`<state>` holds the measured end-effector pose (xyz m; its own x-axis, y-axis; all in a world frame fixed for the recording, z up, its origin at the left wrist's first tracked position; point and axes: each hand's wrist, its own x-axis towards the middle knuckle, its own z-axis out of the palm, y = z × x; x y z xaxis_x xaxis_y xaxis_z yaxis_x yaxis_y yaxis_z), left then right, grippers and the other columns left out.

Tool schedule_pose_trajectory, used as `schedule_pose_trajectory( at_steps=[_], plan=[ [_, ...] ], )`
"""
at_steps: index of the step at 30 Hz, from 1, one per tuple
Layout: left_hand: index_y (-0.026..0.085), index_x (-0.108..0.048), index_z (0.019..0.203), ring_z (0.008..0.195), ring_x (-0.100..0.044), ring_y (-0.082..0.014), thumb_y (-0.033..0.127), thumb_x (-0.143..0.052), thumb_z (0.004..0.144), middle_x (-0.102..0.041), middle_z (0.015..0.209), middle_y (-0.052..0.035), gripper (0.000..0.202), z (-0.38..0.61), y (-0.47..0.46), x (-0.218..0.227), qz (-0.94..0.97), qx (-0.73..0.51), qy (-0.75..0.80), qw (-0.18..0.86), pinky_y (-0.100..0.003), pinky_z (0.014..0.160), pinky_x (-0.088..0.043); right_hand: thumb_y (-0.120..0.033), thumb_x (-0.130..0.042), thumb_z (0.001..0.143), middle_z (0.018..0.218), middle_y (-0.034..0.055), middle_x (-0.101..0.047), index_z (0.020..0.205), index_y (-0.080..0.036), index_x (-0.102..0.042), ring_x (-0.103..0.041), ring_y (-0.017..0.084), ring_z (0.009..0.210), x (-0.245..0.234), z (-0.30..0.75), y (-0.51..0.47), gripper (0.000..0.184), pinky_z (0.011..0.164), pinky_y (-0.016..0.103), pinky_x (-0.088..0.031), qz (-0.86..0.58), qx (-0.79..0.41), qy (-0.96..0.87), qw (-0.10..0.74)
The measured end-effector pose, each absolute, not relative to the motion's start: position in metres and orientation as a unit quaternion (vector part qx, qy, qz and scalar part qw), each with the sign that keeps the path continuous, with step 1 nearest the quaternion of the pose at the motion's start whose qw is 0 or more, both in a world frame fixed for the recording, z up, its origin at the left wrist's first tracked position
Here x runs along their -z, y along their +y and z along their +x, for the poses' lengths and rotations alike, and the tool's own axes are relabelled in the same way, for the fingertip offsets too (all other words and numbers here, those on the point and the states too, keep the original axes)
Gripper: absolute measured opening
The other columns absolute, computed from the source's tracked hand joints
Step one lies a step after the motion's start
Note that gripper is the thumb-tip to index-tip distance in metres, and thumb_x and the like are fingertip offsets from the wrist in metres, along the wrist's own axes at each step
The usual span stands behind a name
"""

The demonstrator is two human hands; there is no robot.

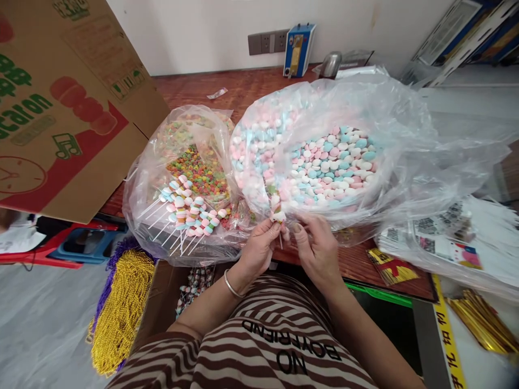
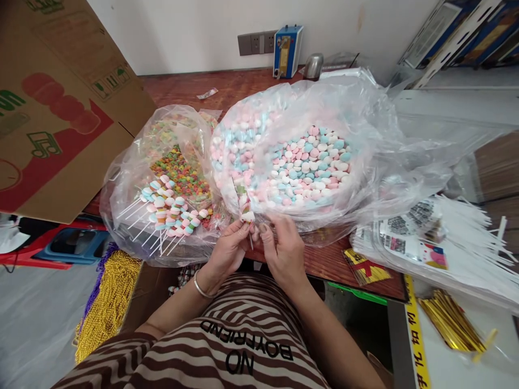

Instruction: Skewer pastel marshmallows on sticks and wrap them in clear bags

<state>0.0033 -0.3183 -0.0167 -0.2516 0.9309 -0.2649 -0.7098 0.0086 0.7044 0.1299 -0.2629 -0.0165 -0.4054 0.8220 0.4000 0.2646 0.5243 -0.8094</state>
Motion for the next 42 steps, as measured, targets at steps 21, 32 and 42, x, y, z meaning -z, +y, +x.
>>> schedule_pose_trajectory(
  at_steps=[21,32,42],
  plan=[
    [0.016,-0.057,0.074,0.049,-0.033,-0.0071,0.043,-0.075,0.083,-0.037,0.056,0.0065,0.034,0.016,-0.332,0.031,0.233,-0.644,0.294,0.667,-0.024,0.050,-0.028,-0.043,-0.071,0.086,0.135,0.0074,-0.068,0.130,-0.031,-0.066,-0.066,0.026,0.115,-0.001,0.129,-0.249,0.046,0.090,0.037,-0.056,-0.147,-0.813,-0.449,0.340],
    [0.017,-0.046,0.062,0.040,-0.023,-0.0054,0.036,-0.074,0.082,-0.027,0.048,0.0085,0.039,0.019,-0.333,0.033,0.188,-0.617,0.182,0.742,-0.021,0.042,-0.026,-0.045,-0.064,0.094,0.118,0.0065,-0.074,0.122,-0.027,-0.065,-0.065,0.014,0.074,-0.022,0.117,-0.242,0.033,0.062,0.025,-0.054,-0.211,-0.754,-0.487,0.387],
    [0.018,-0.047,0.064,0.044,-0.030,-0.0069,0.047,-0.078,0.078,-0.030,0.049,0.0079,0.045,0.022,-0.328,0.033,0.191,-0.623,0.247,0.717,-0.022,0.044,-0.032,-0.045,-0.060,0.094,0.091,0.0033,-0.074,0.104,-0.020,-0.074,-0.060,0.014,0.066,0.010,0.121,-0.265,0.030,0.055,0.023,-0.047,-0.265,-0.775,-0.480,0.314]
  ],
)
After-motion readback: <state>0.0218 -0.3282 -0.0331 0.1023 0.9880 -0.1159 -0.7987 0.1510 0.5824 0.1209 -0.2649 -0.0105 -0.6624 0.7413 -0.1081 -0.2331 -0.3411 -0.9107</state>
